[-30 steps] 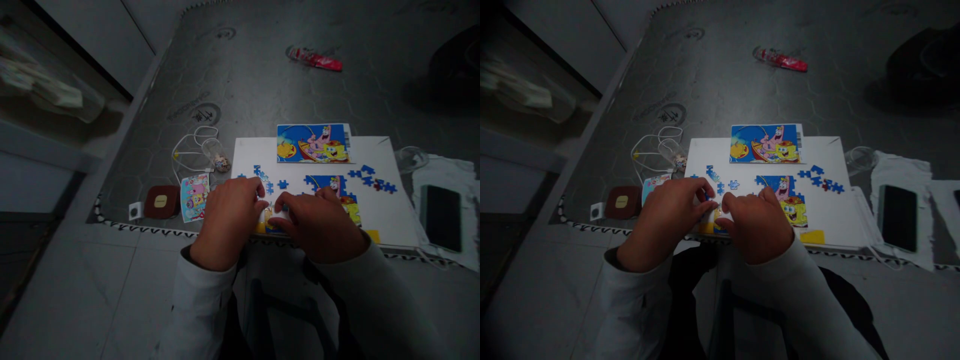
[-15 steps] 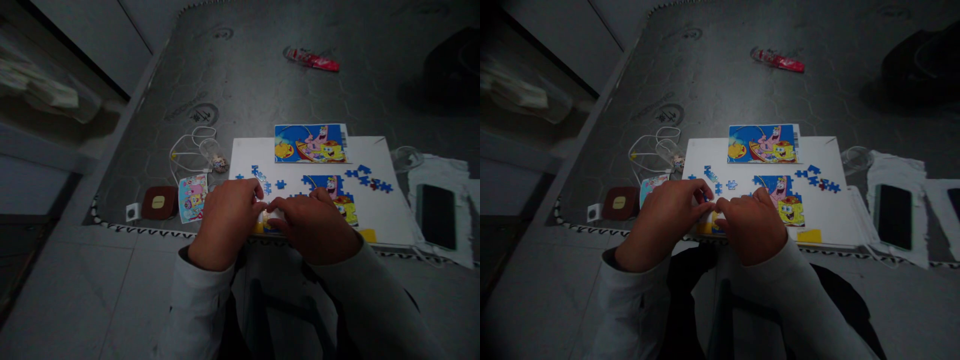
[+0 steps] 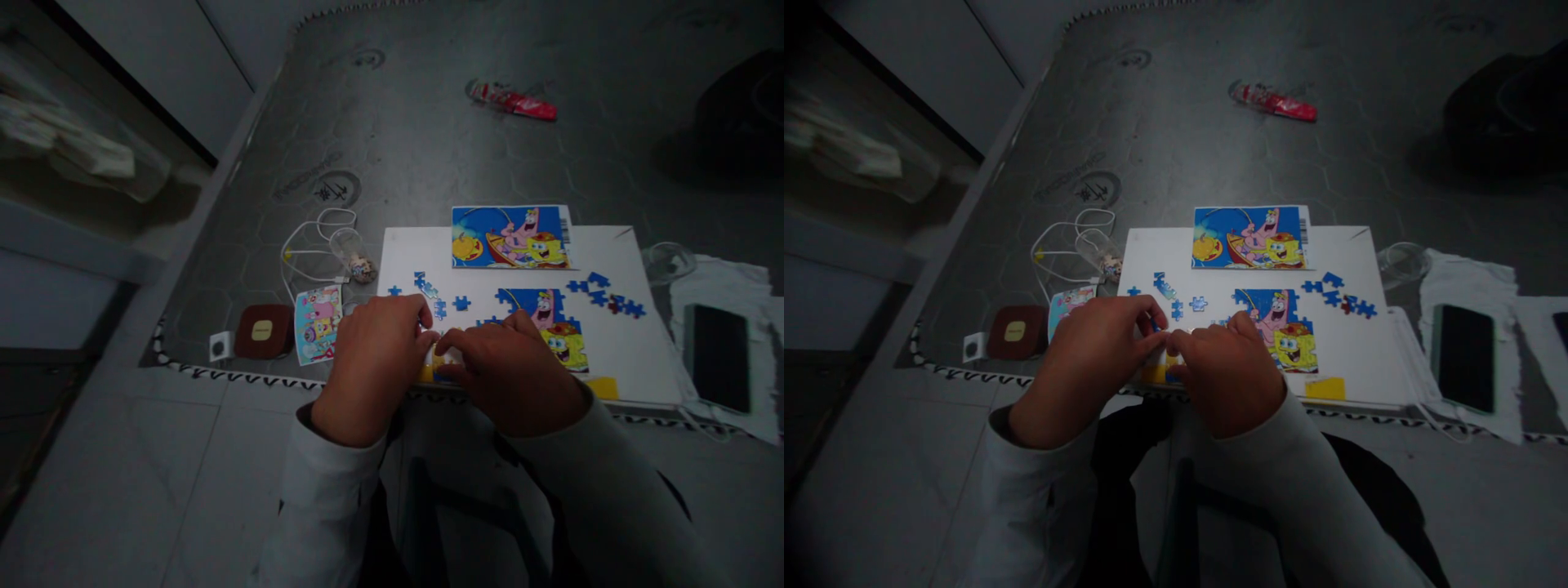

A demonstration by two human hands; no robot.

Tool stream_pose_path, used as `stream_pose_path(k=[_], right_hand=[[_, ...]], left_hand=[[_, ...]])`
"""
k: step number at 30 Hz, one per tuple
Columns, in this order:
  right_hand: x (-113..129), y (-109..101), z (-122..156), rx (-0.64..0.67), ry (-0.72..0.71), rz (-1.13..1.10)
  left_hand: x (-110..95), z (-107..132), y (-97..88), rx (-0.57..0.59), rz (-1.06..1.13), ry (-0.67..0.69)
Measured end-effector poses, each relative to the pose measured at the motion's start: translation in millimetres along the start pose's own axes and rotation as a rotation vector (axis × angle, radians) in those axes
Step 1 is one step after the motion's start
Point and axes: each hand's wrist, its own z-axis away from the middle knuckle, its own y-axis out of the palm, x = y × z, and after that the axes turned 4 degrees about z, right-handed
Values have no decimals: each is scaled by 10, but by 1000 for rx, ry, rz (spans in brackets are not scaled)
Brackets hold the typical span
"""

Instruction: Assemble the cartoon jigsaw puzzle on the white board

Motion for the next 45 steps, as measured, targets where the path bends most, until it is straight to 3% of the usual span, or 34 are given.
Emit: stream_pose_path(k=[9,14,23,31,45], right_hand=[[-43,20,25,-75,-4,14],[-24,12,28,-67,-11,10],[-79,52,28,-109,-29,31],[-233,42,53,-146,16,106],[-292,65,36,-86,40,82]], left_hand=[[60,118,-225,-134,-94,-155],[133,135,-262,-139,-93,-187],[177,322,-332,-16,-128,-217],[201,265,-240,122,-167,-171],[213,177,-190,150,-107,-161]])
